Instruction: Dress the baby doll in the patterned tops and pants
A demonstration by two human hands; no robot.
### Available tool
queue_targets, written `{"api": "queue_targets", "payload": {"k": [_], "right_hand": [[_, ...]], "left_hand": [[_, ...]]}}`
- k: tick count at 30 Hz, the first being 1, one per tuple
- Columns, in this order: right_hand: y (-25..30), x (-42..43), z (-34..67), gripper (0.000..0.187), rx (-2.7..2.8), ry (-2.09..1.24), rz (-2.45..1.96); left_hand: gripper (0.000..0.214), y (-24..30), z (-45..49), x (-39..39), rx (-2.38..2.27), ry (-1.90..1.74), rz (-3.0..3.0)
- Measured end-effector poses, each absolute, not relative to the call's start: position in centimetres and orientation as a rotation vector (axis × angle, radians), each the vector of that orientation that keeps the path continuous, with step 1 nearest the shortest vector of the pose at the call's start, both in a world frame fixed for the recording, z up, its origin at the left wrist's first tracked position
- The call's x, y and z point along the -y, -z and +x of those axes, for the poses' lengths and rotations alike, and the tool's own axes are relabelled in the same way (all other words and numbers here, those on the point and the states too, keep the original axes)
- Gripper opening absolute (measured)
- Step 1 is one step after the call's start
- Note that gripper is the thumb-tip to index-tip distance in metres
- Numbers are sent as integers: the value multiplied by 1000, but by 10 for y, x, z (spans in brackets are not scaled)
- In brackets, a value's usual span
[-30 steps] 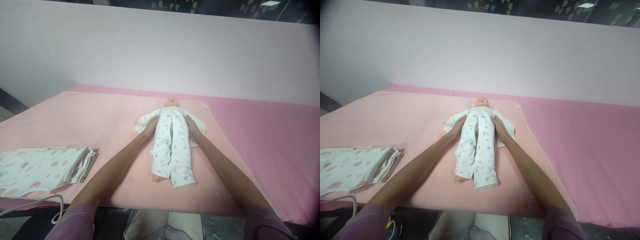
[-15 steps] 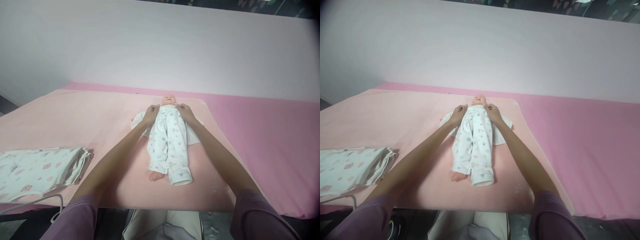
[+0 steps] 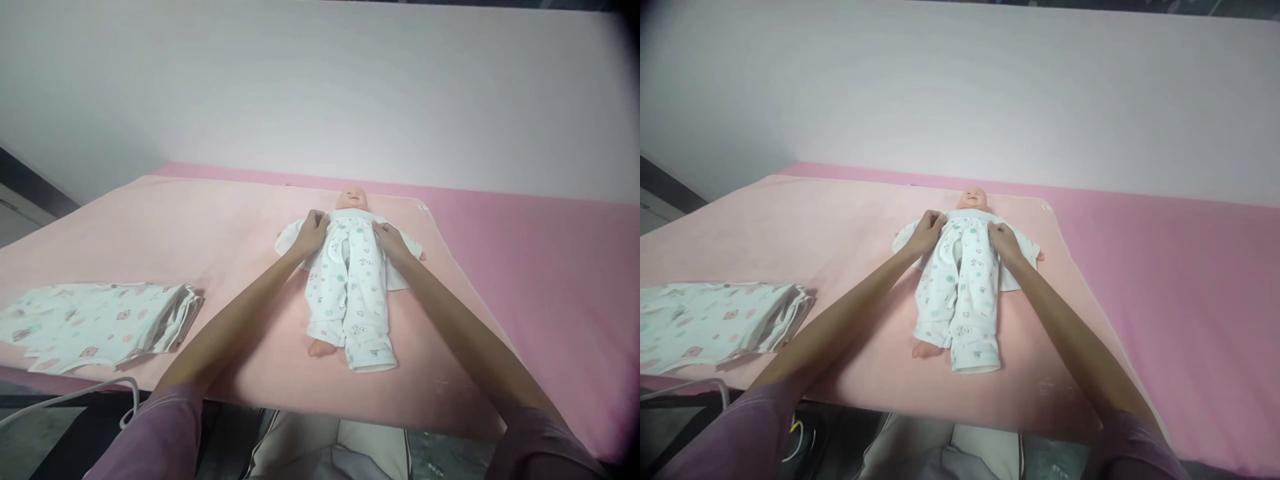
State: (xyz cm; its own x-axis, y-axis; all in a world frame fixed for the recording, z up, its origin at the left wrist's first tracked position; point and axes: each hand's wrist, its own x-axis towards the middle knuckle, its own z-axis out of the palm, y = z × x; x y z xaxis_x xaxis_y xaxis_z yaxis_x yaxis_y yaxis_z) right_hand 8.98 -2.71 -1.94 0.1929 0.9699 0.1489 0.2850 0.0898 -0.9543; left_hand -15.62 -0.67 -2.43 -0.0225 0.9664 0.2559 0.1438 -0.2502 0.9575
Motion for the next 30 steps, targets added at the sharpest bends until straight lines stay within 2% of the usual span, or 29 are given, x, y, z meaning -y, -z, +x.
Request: {"api": "queue_targets", "payload": {"k": [2,4,8,11,16,20,23,30], "right_hand": [[13,60,87,38,1350,-561,-1412],[3,112,83,38,1524,-303,-1299],[-9,229,67,27,2133,-423,-1026],[4,275,53,23,2397,-310,-1012],[34,275,41,15,2323,-250,-1132],[38,274,38,18,2206,-300,-1100],[36,284,33,20,2043,-324,-1158],[36,314,46,21,2132,-215,-1137]], "left_hand": [[21,16,-163,35,-1287,-1343,1657],[24,6,-176,82,-1328,-1256,1855],[29,3,-208,199,-1458,-1010,2062],[27,23,-219,259,-1560,-915,2048],[15,55,-210,275,-1690,-852,2115],[16,49,-203,274,-1706,-897,2205],[8,43,-204,292,-1796,-995,2343],[16,43,-202,337,-1842,-897,2467]]}}
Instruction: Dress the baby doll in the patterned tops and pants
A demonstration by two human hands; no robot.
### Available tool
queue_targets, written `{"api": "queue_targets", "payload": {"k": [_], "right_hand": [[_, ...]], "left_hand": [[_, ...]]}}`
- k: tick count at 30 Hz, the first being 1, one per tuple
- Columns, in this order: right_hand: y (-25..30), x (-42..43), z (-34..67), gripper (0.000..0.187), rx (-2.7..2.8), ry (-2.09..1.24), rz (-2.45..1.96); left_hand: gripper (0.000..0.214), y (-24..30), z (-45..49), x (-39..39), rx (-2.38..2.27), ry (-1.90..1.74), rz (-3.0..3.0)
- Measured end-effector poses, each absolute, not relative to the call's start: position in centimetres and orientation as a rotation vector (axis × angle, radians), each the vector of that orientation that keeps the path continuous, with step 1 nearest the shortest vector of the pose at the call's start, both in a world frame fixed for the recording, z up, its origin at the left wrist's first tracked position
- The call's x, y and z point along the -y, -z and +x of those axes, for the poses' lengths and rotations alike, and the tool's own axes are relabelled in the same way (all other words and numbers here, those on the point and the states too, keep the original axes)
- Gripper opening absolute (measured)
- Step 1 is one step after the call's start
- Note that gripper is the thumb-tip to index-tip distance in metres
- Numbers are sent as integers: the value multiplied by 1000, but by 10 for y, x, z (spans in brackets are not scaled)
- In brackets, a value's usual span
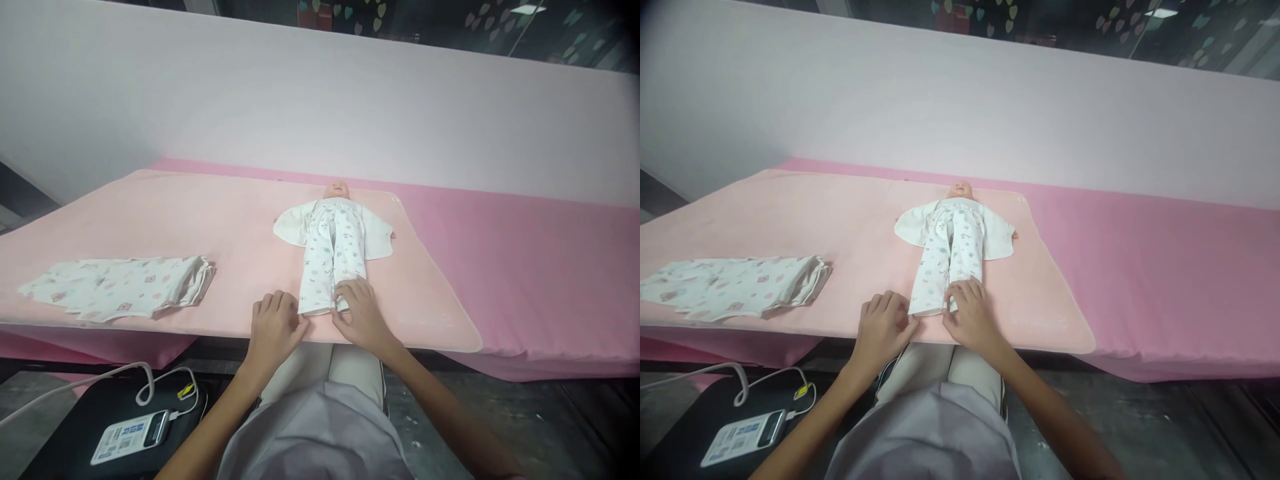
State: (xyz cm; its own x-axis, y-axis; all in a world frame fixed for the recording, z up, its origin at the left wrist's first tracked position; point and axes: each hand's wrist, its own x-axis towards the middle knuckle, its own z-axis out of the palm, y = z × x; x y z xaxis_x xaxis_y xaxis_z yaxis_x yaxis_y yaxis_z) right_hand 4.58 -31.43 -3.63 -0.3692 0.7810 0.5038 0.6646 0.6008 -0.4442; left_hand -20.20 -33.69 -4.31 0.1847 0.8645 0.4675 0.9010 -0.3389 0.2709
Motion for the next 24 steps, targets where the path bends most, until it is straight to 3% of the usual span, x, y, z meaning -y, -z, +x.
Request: {"api": "queue_targets", "payload": {"k": [5,8,12,17,24], "right_hand": [[51,339,93,45,2051,-251,-1216],[61,340,109,32,1910,-301,-1372],[61,335,107,7,1839,-300,-1410],[51,344,108,17,1908,-208,-1200],[36,322,145,21,2046,-334,-1200]], "left_hand": [[35,41,-183,348,1618,996,-2511],[34,39,-157,339,1512,904,-2607],[12,39,-131,318,1495,723,-2614],[7,37,-135,321,1454,856,-2665],[29,16,-188,298,1505,988,-2852]]}}
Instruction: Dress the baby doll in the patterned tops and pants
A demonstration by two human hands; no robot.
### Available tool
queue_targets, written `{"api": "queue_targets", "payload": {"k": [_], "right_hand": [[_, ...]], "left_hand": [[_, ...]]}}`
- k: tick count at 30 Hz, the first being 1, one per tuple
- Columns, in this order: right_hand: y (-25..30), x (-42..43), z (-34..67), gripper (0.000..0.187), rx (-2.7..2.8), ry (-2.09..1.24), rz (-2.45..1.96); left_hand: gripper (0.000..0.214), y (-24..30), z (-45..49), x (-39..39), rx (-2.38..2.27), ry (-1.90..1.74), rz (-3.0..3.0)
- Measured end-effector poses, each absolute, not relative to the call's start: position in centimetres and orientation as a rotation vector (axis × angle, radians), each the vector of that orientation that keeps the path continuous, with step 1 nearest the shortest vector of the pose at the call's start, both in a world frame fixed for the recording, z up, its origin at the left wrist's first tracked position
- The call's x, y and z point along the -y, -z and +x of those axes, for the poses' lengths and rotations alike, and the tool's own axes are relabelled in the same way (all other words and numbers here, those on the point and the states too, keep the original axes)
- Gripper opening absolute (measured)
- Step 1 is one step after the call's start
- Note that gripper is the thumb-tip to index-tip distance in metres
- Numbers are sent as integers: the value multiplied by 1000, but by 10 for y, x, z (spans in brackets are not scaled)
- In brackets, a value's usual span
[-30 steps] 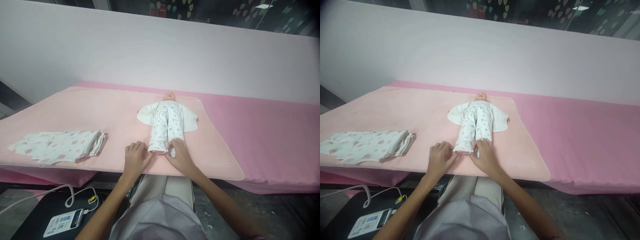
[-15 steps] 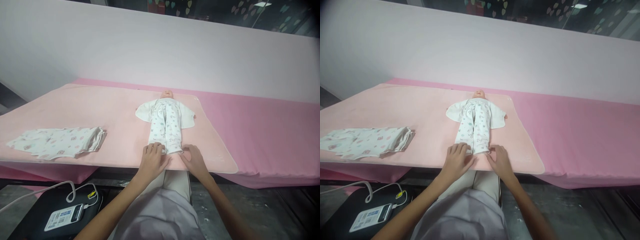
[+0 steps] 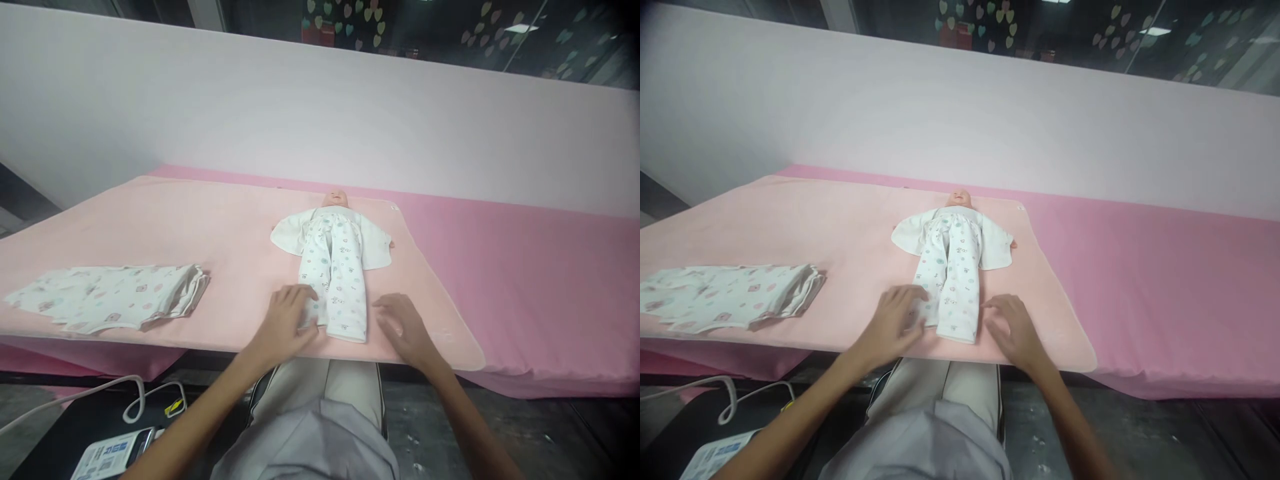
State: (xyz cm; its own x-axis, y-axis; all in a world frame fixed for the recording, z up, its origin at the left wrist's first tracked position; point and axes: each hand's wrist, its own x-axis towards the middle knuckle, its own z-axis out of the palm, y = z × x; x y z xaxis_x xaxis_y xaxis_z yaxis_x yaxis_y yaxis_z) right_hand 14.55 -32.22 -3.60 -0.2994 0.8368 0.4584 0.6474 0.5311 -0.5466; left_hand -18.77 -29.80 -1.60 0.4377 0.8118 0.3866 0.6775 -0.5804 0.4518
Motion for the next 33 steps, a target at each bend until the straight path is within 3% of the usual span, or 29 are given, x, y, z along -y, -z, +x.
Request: {"api": "queue_targets", "payload": {"k": [5,10,15,19,21,28,33], "right_hand": [[25,222,152,36,2206,-254,-1330],[45,134,141,26,2483,-324,-1104],[72,123,138,33,2300,-274,-1191],[73,126,136,12,2338,-220,-1282],[67,126,140,11,2375,-230,-1248],[29,136,173,19,2477,-481,-1082],[33,140,161,27,2518,-425,-1149]], "left_hand": [[32,22,-221,170,-1397,-759,2485],[47,47,-215,90,-1055,-560,2525],[33,53,-213,92,-969,-561,2553],[20,50,-207,98,-1067,-529,2538],[14,49,-203,100,-1112,-531,2520],[17,36,-213,103,-1015,-458,2465],[19,39,-210,105,-1095,-441,2428]]}}
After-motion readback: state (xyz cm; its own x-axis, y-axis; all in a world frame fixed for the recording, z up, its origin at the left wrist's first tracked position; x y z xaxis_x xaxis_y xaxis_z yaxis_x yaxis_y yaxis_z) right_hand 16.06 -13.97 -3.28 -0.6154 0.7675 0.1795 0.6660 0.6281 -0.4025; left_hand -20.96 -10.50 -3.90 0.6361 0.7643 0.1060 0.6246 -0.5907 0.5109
